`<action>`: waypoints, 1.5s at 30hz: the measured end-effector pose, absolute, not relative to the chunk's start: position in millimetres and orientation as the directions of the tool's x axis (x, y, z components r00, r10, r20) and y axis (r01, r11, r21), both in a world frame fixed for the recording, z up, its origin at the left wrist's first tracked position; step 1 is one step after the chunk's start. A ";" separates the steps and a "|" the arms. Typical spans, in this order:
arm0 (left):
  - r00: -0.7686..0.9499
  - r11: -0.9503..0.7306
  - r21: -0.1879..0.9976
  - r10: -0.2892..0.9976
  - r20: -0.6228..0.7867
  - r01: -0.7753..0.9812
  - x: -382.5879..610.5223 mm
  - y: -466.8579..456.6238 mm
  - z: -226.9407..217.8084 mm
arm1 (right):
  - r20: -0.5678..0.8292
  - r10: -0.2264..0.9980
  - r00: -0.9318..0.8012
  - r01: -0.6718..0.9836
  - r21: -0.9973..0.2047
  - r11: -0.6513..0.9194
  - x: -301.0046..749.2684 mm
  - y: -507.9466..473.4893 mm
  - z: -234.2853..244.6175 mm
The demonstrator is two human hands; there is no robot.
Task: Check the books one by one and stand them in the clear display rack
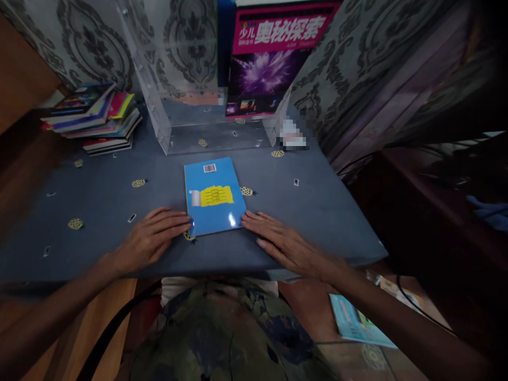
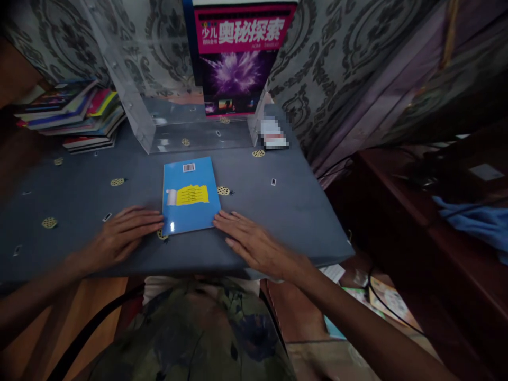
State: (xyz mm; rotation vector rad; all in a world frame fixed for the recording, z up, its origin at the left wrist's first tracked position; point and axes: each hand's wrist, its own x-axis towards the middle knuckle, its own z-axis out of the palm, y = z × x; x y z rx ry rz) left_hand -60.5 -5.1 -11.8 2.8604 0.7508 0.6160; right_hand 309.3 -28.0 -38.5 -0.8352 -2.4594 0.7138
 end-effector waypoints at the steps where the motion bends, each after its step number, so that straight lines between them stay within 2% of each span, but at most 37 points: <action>1: 0.799 -0.869 0.217 0.495 0.342 0.446 -64.4 -9.2 -12.4 | 0.236 0.663 -0.711 0.431 -0.599 0.675 309.6 -28.7 -38.5; 6: 0.832 -0.882 0.210 0.469 0.295 0.422 -59.7 -10.2 -12.7 | 0.178 0.739 -0.650 0.484 -0.652 0.583 310.8 -31.5 -37.0; 13: 0.928 -0.935 0.152 0.342 0.148 0.320 -21.5 -6.5 -0.8 | 0.180 0.743 -0.645 0.369 -0.778 0.509 309.1 -30.2 -31.1; 26: 0.950 -0.963 0.008 0.268 0.162 0.270 44.2 4.3 -9.6 | 0.174 0.753 -0.635 0.334 -0.817 0.470 311.0 -30.1 -27.6; 33: 0.938 -0.949 0.036 0.314 0.147 0.312 56.7 2.2 -13.4 | 0.186 0.766 -0.616 0.342 -0.812 0.472 309.9 -31.3 -30.1; 38: 0.909 -0.930 0.178 0.357 0.214 0.323 51.4 -0.1 -10.3 | 0.189 0.776 -0.602 0.430 -0.742 0.515 310.5 -31.3 -30.8; 41: 0.848 -0.886 0.235 0.455 0.270 0.401 36.9 1.2 -7.7 | 0.242 0.746 -0.620 0.460 -0.658 0.596 307.9 -26.9 -29.7; 45: 0.763 -0.798 0.159 0.603 0.233 0.582 7.6 4.4 -12.1 | 0.242 0.709 -0.663 0.508 -0.550 0.663 299.8 -17.3 -29.3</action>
